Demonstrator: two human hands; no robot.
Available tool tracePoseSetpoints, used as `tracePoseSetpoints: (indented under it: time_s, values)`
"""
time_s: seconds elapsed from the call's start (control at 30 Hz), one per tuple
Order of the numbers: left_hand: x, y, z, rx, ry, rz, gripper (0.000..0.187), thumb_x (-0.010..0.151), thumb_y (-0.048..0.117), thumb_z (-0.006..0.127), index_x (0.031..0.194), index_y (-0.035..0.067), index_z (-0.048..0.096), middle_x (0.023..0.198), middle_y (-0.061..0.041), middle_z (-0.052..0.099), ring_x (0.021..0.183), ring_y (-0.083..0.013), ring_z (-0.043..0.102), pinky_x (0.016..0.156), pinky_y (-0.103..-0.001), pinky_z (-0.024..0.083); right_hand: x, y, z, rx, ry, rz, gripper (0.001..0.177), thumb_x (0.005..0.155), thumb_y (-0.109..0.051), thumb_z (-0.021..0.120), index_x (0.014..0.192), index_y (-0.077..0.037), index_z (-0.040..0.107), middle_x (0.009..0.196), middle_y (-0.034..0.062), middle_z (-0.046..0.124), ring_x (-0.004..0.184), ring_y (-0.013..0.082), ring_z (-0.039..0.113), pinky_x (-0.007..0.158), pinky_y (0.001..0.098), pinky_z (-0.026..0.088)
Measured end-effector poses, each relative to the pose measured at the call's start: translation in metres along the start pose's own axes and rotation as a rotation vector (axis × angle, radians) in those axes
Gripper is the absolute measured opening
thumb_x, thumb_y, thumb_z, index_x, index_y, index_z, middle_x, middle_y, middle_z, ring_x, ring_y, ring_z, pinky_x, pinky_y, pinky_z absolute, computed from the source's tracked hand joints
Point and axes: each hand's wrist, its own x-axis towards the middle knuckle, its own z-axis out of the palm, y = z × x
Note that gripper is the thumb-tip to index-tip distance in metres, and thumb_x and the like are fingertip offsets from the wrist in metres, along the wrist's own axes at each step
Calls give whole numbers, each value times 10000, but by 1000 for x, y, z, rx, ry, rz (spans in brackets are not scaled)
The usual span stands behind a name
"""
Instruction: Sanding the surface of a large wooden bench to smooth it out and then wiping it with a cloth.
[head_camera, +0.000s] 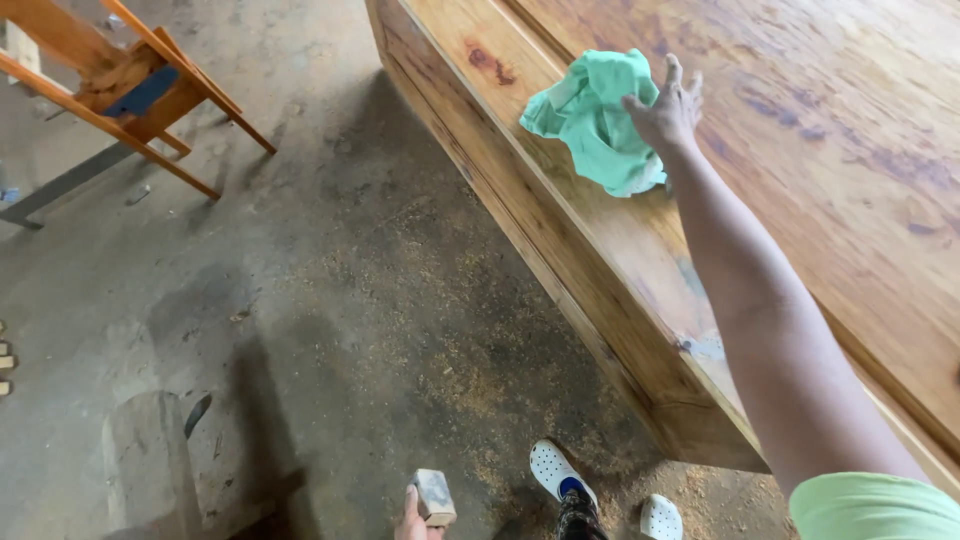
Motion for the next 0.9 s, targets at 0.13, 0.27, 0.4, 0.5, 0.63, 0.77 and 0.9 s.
tracePoseSetpoints:
  time_s: [0.13, 0.27, 0.4, 0.5, 0.63, 0.77, 0.9]
  values:
    - [-9, 5, 59, 7, 5, -20, 579, 1040, 389, 501, 1441, -28, 478, 1372, -259, 559, 1160, -419, 563, 879, -567, 440, -26, 27, -22, -270, 104, -284, 794, 982, -238, 723, 1637, -157, 281, 1612, 305, 37, 1497, 515, 99, 1202, 632, 179]
    - [-17, -6, 69, 20, -153, -25, 549, 1058, 406, 468, 1416, -8, 509, 1276, -228, 592, 1025, -363, 580, 778, -509, 463, -113, 76, -46, -224, 134, -690, 707, 999, -144, 707, 1595, -67, 336, 1607, 345, 154, 1472, 566, 233, 1158, 689, 324]
    - [-17, -31, 77, -24, -201, -24, 541, 1039, 445, 515, 1328, -10, 567, 1205, -227, 638, 998, -356, 615, 786, -480, 497, -231, 161, -75, -408, -133, -661, 732, 1046, -420, 366, 1598, 24, 179, 1663, 303, 88, 1538, 455, 74, 1260, 550, 59]
    - [-16, -48, 93, -61, -293, -22, 563, 1033, 498, 501, 1325, 23, 577, 1191, -217, 650, 965, -347, 626, 747, -478, 516, -304, 205, -102, -576, -194, -636, 829, 1033, -574, 180, 1585, 41, 114, 1664, 272, 21, 1544, 389, -10, 1254, 489, -68]
    - [-57, -60, 131, -71, -323, -7, 606, 1065, 450, 416, 1425, -32, 490, 1267, -319, 593, 1043, -401, 603, 771, -494, 516, -378, 224, -130, -597, -207, -704, 823, 1025, -617, 141, 1599, -28, 110, 1688, 160, 42, 1564, 259, 6, 1269, 397, -64]
    - [-163, -58, 186, -82, -327, -10, 613, 1063, 402, 383, 1543, 21, 381, 1364, -297, 533, 1155, -336, 549, 916, -431, 515, -359, 228, -119, -614, -195, -739, 812, 1035, -635, 118, 1611, -64, 123, 1691, 124, 73, 1562, 246, 18, 1270, 397, -70]
    - [-183, -70, 178, -121, -520, 74, 604, 1062, 407, 403, 1479, -27, 458, 1262, -277, 623, 1035, -339, 630, 788, -437, 552, -325, 213, -99, -580, -258, -734, 822, 1037, -635, 160, 1600, -37, 165, 1688, 139, 107, 1562, 269, 22, 1261, 422, -66]
